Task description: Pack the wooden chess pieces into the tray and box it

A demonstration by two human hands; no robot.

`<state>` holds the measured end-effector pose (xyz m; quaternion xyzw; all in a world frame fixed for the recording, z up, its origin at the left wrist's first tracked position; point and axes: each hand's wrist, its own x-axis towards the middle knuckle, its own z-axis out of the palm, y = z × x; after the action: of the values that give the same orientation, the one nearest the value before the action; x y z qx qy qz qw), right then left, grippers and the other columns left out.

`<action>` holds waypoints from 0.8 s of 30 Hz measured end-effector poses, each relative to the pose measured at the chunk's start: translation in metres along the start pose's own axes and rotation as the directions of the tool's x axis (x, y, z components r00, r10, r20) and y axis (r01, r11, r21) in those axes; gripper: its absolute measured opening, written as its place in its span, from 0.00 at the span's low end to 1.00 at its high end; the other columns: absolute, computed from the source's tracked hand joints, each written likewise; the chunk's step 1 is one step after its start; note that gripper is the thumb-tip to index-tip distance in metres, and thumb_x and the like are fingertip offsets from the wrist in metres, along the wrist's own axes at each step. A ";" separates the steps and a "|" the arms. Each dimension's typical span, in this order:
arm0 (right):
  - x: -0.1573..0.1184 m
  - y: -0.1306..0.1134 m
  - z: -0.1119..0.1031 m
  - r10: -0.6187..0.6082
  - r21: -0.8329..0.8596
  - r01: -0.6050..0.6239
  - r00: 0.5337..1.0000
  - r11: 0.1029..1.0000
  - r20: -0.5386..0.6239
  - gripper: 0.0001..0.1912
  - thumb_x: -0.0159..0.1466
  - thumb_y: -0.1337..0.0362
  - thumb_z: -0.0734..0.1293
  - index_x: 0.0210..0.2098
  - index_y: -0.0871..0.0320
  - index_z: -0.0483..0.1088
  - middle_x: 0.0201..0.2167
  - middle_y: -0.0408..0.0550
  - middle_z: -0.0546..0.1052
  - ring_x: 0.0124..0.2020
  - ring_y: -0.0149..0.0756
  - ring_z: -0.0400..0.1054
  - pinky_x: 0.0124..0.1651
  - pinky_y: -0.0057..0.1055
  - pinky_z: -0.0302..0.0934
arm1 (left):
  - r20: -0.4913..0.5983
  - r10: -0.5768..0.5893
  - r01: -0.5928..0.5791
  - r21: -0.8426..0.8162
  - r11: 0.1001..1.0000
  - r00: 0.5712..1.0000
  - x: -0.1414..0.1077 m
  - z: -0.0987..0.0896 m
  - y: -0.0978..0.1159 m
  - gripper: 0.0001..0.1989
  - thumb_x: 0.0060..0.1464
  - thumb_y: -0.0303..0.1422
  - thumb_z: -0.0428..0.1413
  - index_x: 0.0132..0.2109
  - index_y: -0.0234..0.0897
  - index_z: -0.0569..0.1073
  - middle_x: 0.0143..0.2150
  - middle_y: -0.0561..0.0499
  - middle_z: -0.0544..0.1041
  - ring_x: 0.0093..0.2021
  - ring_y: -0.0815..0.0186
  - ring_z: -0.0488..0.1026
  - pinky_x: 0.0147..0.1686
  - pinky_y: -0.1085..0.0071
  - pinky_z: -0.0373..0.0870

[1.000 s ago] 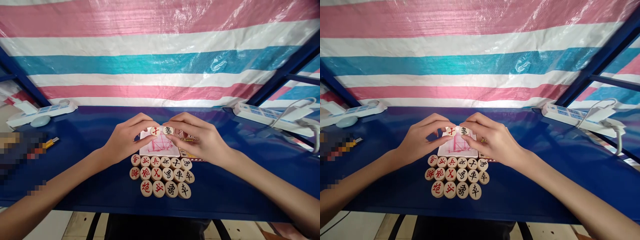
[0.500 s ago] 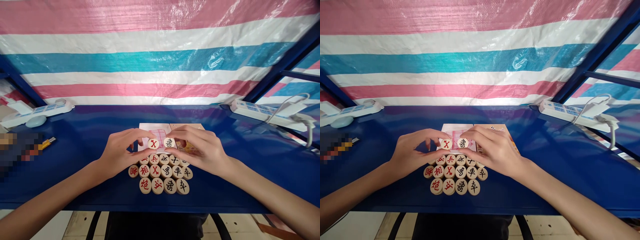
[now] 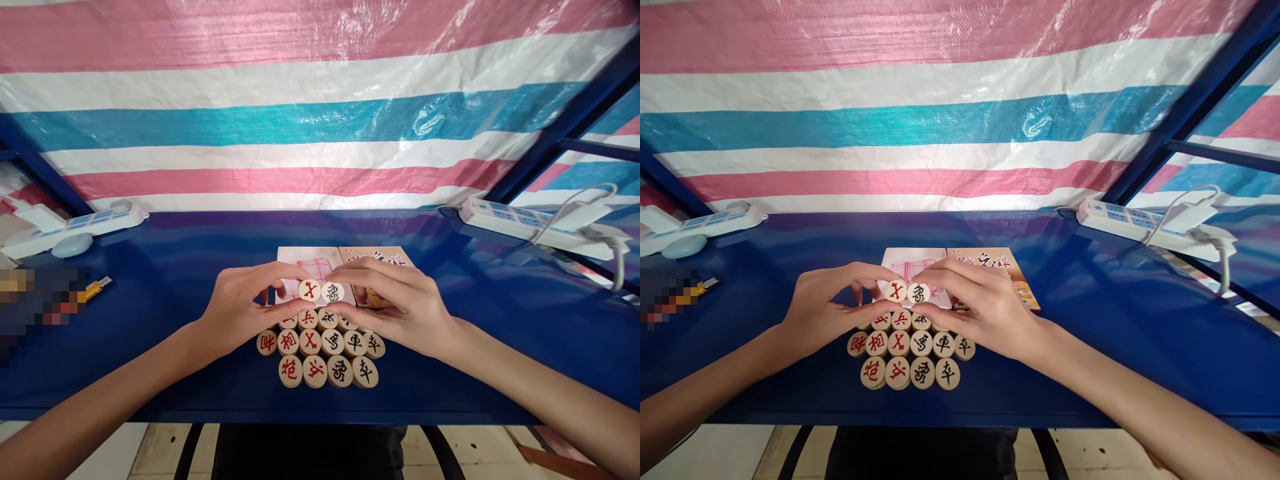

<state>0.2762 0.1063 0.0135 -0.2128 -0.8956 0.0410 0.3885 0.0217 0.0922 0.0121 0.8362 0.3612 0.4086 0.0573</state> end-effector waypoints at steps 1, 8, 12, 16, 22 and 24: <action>0.000 0.000 -0.001 -0.005 0.005 0.005 1.000 1.000 0.002 0.20 0.63 0.65 0.72 0.54 0.53 0.69 0.45 0.48 0.78 0.37 0.33 0.74 0.39 0.30 0.71 | 0.002 -0.005 0.005 0.005 1.000 1.000 0.000 0.000 0.000 0.13 0.54 0.39 0.65 0.46 0.45 0.77 0.29 0.59 0.79 0.25 0.76 0.72 0.27 0.79 0.71; 0.003 0.003 -0.003 -0.029 0.018 0.029 0.999 0.999 0.015 0.19 0.63 0.64 0.72 0.53 0.55 0.69 0.44 0.48 0.78 0.43 0.36 0.74 0.46 0.34 0.71 | -0.003 0.059 -0.058 0.048 0.997 0.998 0.002 0.001 0.001 0.13 0.53 0.39 0.66 0.44 0.42 0.77 0.30 0.58 0.79 0.24 0.75 0.72 0.26 0.78 0.70; 0.003 0.004 -0.002 -0.027 0.015 0.027 0.999 1.000 0.038 0.19 0.64 0.63 0.71 0.53 0.55 0.69 0.45 0.49 0.78 0.44 0.37 0.74 0.45 0.34 0.71 | -0.033 0.125 -0.123 0.063 0.990 0.992 0.001 0.003 -0.002 0.12 0.54 0.38 0.65 0.44 0.41 0.76 0.30 0.57 0.79 0.25 0.75 0.73 0.26 0.78 0.68; 0.003 0.004 -0.002 -0.025 0.030 0.024 0.999 0.999 0.047 0.19 0.64 0.62 0.71 0.54 0.53 0.69 0.45 0.49 0.78 0.44 0.37 0.74 0.46 0.34 0.72 | -0.024 0.137 -0.136 0.035 0.990 0.990 -0.001 0.004 -0.005 0.12 0.54 0.37 0.65 0.45 0.42 0.75 0.33 0.57 0.81 0.26 0.75 0.74 0.26 0.78 0.68; 0.003 0.004 -0.003 -0.021 0.027 0.020 0.999 0.999 0.039 0.18 0.63 0.62 0.72 0.53 0.54 0.70 0.44 0.49 0.78 0.43 0.37 0.74 0.45 0.34 0.71 | -0.011 0.138 -0.138 0.019 0.990 0.990 -0.001 0.005 -0.005 0.12 0.55 0.38 0.64 0.45 0.42 0.75 0.36 0.56 0.81 0.27 0.74 0.74 0.28 0.77 0.70; 0.003 0.003 -0.003 -0.016 0.018 0.015 0.999 1.000 0.045 0.18 0.64 0.62 0.71 0.53 0.54 0.70 0.45 0.49 0.78 0.41 0.36 0.74 0.43 0.33 0.71 | -0.016 0.136 -0.136 0.018 0.991 0.991 -0.001 0.005 -0.003 0.11 0.56 0.38 0.64 0.44 0.42 0.75 0.36 0.56 0.81 0.27 0.74 0.74 0.27 0.77 0.70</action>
<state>0.2778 0.1102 0.0168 -0.2015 -0.9054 0.0506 0.3701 0.0233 0.0950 0.0074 0.8558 0.3073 0.4157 0.0192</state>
